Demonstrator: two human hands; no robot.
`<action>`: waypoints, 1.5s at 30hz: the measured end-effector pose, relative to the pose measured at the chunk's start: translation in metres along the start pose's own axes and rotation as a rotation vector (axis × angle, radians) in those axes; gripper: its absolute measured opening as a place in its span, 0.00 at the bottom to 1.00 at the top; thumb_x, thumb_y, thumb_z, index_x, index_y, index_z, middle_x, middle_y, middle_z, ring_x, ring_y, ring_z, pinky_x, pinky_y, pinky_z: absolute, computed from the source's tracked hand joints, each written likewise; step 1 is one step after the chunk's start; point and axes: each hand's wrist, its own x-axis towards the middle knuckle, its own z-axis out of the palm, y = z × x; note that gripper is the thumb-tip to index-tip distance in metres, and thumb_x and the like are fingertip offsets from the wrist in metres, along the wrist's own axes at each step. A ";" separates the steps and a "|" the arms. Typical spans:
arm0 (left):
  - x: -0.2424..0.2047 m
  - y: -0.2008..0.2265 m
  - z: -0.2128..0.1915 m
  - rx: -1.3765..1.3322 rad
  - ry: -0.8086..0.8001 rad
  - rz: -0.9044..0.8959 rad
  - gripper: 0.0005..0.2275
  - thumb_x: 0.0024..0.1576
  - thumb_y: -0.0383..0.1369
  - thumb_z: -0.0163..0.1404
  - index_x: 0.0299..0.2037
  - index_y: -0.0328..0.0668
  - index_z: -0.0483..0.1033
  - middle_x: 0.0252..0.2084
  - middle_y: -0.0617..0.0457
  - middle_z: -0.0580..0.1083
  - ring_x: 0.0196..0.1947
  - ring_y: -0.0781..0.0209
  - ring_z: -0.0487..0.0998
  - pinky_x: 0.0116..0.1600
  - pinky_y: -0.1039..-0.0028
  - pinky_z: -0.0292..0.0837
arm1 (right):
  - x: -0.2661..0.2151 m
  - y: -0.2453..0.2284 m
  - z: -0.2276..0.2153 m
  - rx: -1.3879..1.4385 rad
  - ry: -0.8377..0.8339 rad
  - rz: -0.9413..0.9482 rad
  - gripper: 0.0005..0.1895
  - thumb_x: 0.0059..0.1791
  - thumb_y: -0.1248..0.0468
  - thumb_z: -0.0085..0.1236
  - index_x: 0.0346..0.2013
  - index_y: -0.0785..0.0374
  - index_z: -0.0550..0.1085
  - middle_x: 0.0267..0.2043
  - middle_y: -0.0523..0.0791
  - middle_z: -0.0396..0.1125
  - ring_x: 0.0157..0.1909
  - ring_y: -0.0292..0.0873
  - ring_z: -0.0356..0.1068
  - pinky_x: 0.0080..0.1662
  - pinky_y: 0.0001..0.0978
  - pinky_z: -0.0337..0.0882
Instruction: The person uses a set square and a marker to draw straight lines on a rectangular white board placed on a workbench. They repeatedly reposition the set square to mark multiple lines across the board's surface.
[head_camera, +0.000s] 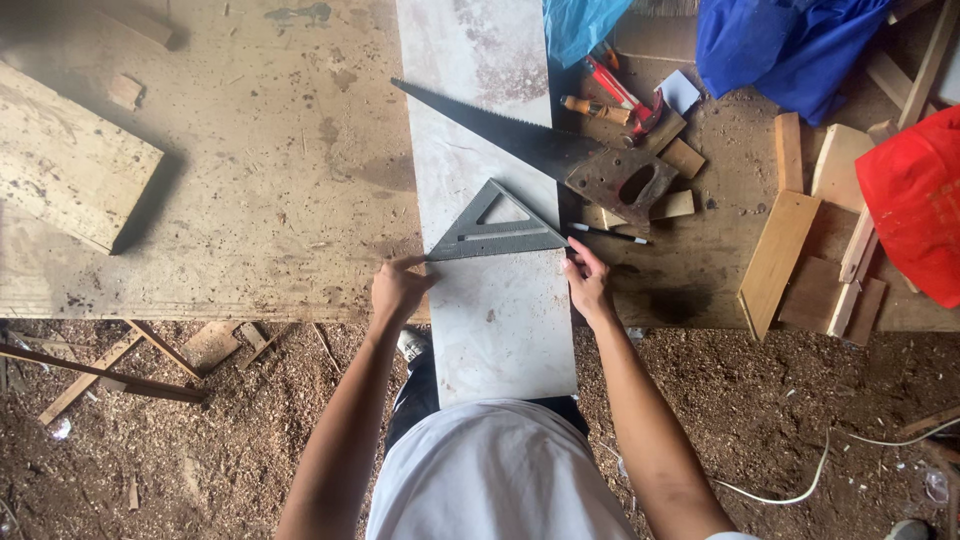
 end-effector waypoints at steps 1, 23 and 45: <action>0.000 -0.001 0.000 -0.001 -0.001 -0.008 0.15 0.53 0.44 0.61 0.51 0.65 0.81 0.40 0.56 0.83 0.15 0.76 0.67 0.16 0.81 0.58 | -0.001 0.002 -0.001 -0.046 0.001 0.035 0.23 0.51 0.63 0.60 0.62 0.54 0.74 0.37 0.40 0.68 0.35 0.33 0.63 0.40 0.30 0.68; 0.002 -0.003 0.003 -0.003 -0.014 -0.014 0.16 0.55 0.41 0.60 0.53 0.62 0.81 0.41 0.54 0.83 0.20 0.71 0.75 0.21 0.77 0.68 | -0.004 -0.031 -0.003 -0.265 -0.009 0.062 0.29 0.51 0.67 0.57 0.67 0.50 0.65 0.41 0.46 0.71 0.36 0.40 0.68 0.38 0.36 0.71; 0.000 -0.012 0.015 -0.027 0.083 -0.020 0.12 0.52 0.42 0.63 0.43 0.50 0.85 0.40 0.57 0.83 0.30 0.68 0.83 0.36 0.75 0.80 | 0.005 0.052 0.004 -0.086 0.112 0.113 0.16 0.49 0.59 0.65 0.45 0.69 0.80 0.36 0.45 0.76 0.34 0.36 0.70 0.39 0.28 0.71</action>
